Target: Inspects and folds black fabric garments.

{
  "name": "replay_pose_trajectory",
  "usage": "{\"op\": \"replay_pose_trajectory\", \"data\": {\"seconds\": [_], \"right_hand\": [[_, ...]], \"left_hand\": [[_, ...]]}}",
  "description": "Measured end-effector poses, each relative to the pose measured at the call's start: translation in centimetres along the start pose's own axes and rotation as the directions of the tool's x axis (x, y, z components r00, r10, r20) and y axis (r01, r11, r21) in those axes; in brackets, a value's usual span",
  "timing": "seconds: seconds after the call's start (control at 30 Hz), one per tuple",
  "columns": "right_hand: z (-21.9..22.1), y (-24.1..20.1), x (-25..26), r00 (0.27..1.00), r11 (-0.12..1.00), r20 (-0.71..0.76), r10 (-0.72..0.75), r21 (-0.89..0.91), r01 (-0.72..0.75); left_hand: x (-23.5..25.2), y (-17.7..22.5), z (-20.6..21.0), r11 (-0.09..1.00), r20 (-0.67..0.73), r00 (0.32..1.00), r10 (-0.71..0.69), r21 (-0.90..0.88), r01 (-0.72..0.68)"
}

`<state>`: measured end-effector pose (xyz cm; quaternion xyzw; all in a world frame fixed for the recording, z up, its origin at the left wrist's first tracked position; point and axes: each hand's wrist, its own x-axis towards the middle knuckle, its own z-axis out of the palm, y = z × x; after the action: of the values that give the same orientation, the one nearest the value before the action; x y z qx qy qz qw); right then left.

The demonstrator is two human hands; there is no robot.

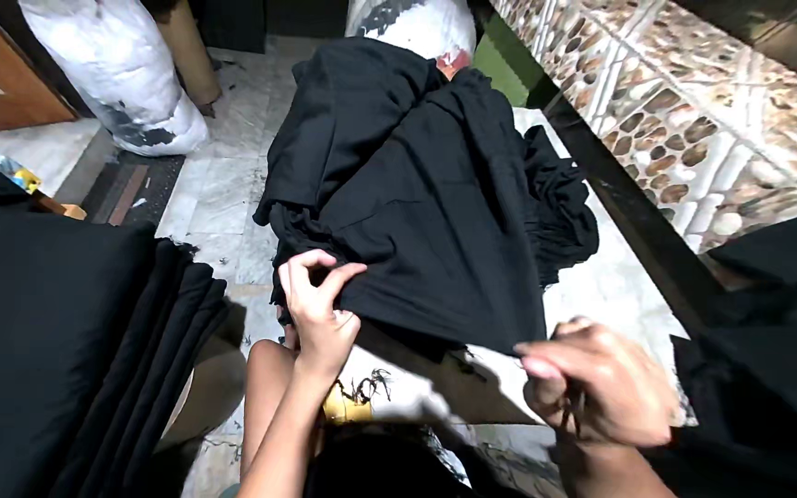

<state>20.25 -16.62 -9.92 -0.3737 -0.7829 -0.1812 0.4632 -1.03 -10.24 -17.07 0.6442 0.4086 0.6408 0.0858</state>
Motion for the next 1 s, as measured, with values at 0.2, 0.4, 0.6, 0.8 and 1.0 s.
{"op": "replay_pose_trajectory", "data": {"seconds": [0.2, 0.4, 0.6, 0.8, 1.0], "right_hand": [[9.3, 5.8, 1.4, 0.896, 0.901, 0.094, 0.433, -0.082, -0.427], [10.4, 6.2, 0.9, 0.864, 0.883, 0.182, 0.469, -0.136, -0.45], [10.6, 6.5, 0.5, 0.884, 0.895, 0.142, 0.445, -0.109, -0.433], [7.1, 1.0, 0.6, 0.828, 0.857, 0.292, 0.478, 0.05, -0.513], [5.6, -5.3, -3.1, 0.908, 0.914, 0.339, 0.248, 0.228, -0.335]], "left_hand": [[0.9, 4.5, -0.7, -0.068, 0.541, 0.614, -0.575, -0.78, 0.623], [0.1, 1.8, 0.0, 0.915, 0.228, 0.912, -0.342, -0.139, 0.378], [-2.2, 3.5, -5.1, 0.956, 0.318, 0.947, 0.037, 0.265, -0.126], [-2.9, 3.7, -6.6, 0.992, 0.221, 0.975, -0.03, -0.114, 0.057], [-4.0, 4.3, -5.0, 0.735, 0.321, 0.919, -0.227, -0.563, 0.378]]}}
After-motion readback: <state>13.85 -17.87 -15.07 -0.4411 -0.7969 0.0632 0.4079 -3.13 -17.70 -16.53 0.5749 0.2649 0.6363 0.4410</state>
